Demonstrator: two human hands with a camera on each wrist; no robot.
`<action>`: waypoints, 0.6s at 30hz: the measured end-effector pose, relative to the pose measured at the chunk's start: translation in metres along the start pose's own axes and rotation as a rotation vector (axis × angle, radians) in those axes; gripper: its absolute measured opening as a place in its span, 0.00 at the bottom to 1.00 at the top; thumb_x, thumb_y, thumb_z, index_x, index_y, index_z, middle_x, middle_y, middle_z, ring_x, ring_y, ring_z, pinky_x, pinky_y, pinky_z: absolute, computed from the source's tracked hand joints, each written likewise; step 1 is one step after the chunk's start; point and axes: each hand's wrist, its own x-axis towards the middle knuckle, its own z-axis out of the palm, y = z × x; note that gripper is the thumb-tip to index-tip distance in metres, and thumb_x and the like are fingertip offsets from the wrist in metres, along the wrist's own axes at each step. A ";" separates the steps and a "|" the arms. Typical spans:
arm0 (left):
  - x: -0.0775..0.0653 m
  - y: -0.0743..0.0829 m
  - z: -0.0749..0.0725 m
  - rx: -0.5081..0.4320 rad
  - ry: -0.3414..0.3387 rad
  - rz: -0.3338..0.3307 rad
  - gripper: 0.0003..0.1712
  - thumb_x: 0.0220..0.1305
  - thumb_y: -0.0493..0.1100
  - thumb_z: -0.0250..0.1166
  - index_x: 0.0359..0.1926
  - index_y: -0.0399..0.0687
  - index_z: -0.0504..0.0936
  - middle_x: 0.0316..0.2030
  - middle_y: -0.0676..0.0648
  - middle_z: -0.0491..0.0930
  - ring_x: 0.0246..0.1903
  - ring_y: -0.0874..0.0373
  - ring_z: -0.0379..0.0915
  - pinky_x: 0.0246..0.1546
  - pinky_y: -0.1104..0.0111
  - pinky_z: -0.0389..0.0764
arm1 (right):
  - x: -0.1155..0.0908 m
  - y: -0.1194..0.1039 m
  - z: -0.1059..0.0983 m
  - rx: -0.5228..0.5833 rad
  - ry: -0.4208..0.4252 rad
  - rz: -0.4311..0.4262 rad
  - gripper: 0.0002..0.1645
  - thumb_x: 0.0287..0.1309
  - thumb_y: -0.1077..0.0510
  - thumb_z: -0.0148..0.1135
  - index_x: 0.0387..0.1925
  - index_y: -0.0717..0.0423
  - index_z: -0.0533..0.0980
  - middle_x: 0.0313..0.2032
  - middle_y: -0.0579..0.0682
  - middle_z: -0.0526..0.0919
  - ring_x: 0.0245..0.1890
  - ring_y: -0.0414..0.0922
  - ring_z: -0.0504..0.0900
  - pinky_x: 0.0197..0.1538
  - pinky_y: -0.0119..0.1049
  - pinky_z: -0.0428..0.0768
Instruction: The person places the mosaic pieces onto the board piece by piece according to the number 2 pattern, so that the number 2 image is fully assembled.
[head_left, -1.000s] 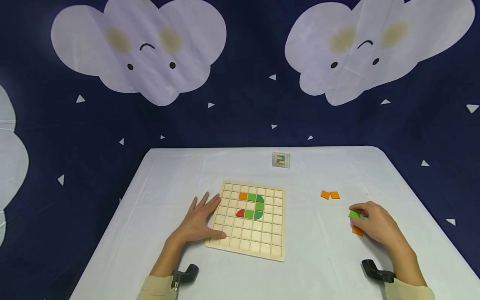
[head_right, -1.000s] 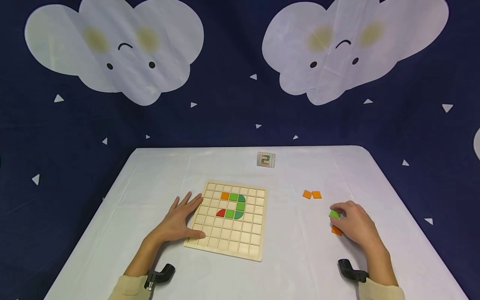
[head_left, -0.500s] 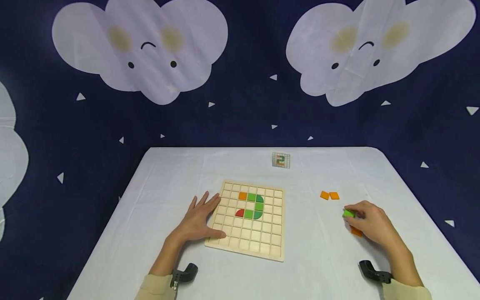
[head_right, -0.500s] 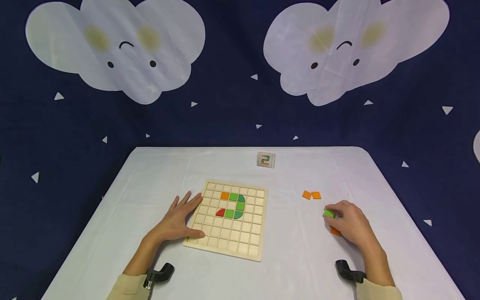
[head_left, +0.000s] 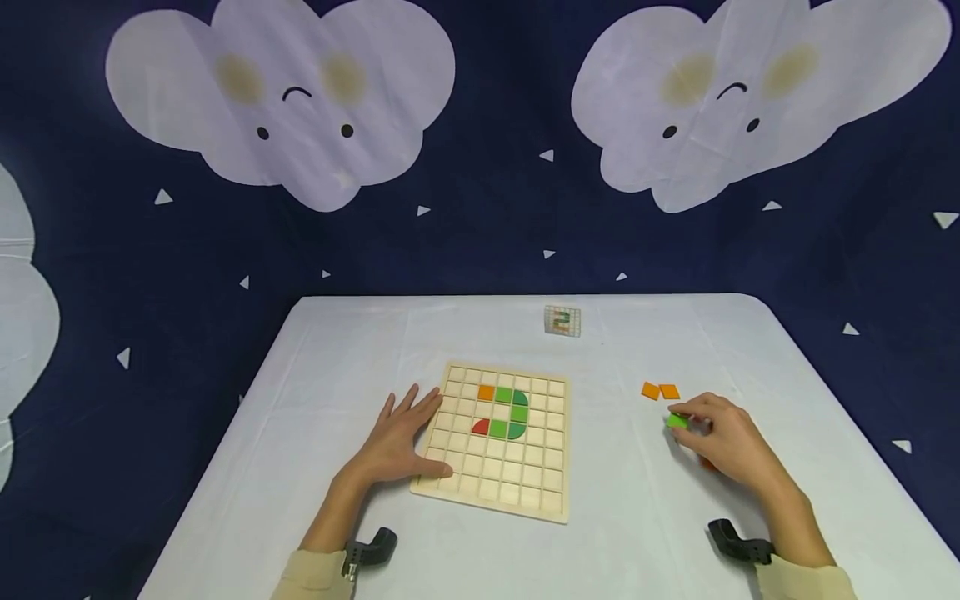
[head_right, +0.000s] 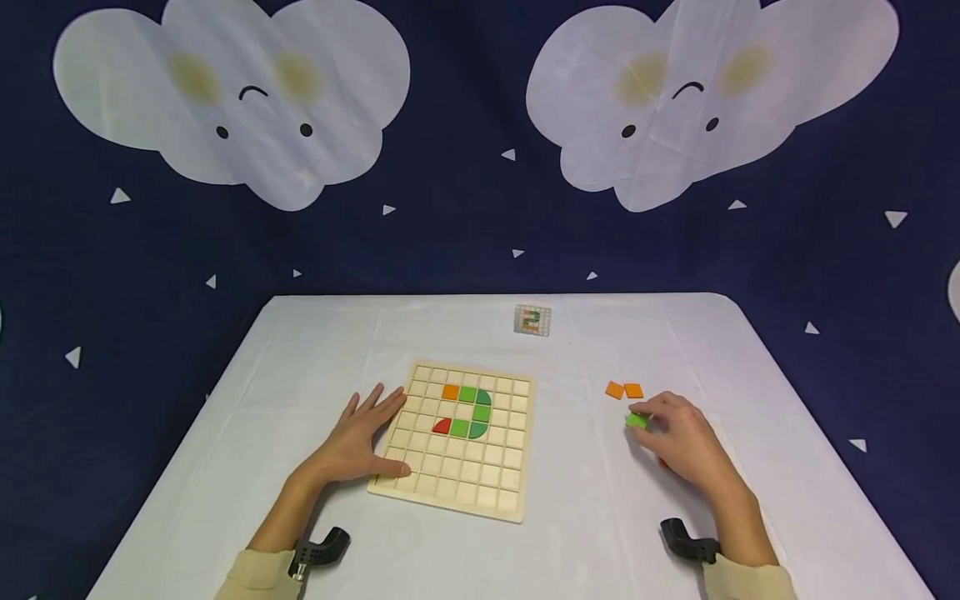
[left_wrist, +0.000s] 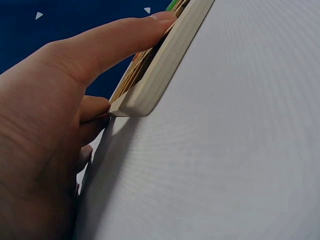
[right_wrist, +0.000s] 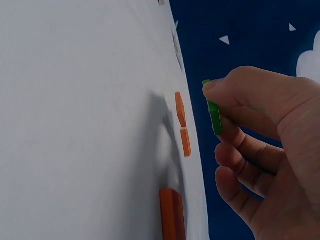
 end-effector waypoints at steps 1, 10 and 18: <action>0.000 0.000 0.000 0.000 0.000 0.002 0.69 0.35 0.78 0.69 0.74 0.49 0.56 0.73 0.55 0.51 0.73 0.52 0.33 0.70 0.51 0.31 | 0.001 -0.001 0.001 -0.001 -0.002 -0.002 0.18 0.49 0.59 0.73 0.45 0.54 0.84 0.38 0.43 0.79 0.34 0.41 0.73 0.32 0.31 0.72; 0.000 0.000 0.000 -0.001 0.007 0.001 0.69 0.34 0.78 0.69 0.74 0.49 0.57 0.73 0.55 0.52 0.73 0.52 0.33 0.70 0.51 0.31 | 0.010 -0.015 0.012 0.023 -0.013 -0.043 0.18 0.47 0.59 0.74 0.44 0.54 0.84 0.34 0.42 0.77 0.32 0.41 0.72 0.31 0.31 0.71; 0.001 -0.001 0.001 0.009 -0.004 -0.004 0.69 0.34 0.79 0.68 0.74 0.50 0.56 0.73 0.55 0.51 0.73 0.52 0.32 0.70 0.52 0.30 | 0.014 -0.033 0.025 0.016 -0.054 -0.077 0.19 0.47 0.59 0.74 0.44 0.53 0.84 0.40 0.46 0.78 0.36 0.43 0.74 0.36 0.39 0.75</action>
